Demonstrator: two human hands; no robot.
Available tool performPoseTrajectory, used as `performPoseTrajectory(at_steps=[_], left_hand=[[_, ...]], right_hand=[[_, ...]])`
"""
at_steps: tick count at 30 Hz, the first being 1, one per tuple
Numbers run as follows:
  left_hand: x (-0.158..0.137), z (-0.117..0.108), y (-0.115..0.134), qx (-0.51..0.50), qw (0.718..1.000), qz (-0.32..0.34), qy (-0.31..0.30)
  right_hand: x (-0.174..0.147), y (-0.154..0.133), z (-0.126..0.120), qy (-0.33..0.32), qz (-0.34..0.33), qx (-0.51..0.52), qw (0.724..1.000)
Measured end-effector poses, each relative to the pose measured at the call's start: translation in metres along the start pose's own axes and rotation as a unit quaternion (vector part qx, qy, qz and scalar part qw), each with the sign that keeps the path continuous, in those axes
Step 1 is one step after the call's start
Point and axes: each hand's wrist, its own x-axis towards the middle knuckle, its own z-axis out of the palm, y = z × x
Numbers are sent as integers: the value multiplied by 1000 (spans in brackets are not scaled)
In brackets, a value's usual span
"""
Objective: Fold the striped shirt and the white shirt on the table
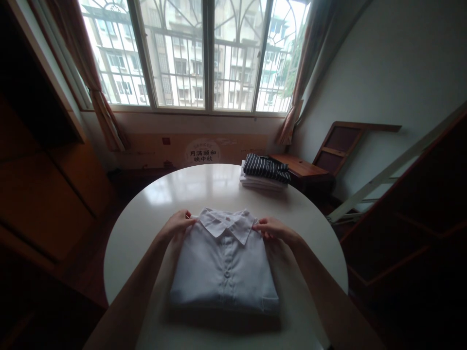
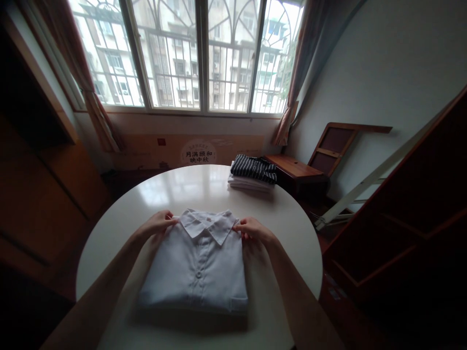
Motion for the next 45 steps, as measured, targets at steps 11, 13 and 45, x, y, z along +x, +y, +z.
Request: performPoseTrajectory(at_steps=[11, 13, 45], left_hand=[[14, 21, 7, -307, 944, -55, 107], [12, 18, 6, -217, 967, -60, 119], [-107, 38, 5, -371, 924, -62, 67]], right_hand=[[22, -6, 7, 256, -13, 209, 944], [17, -6, 6, 249, 4, 149, 957], [-65, 11, 28, 99, 59, 57, 992]])
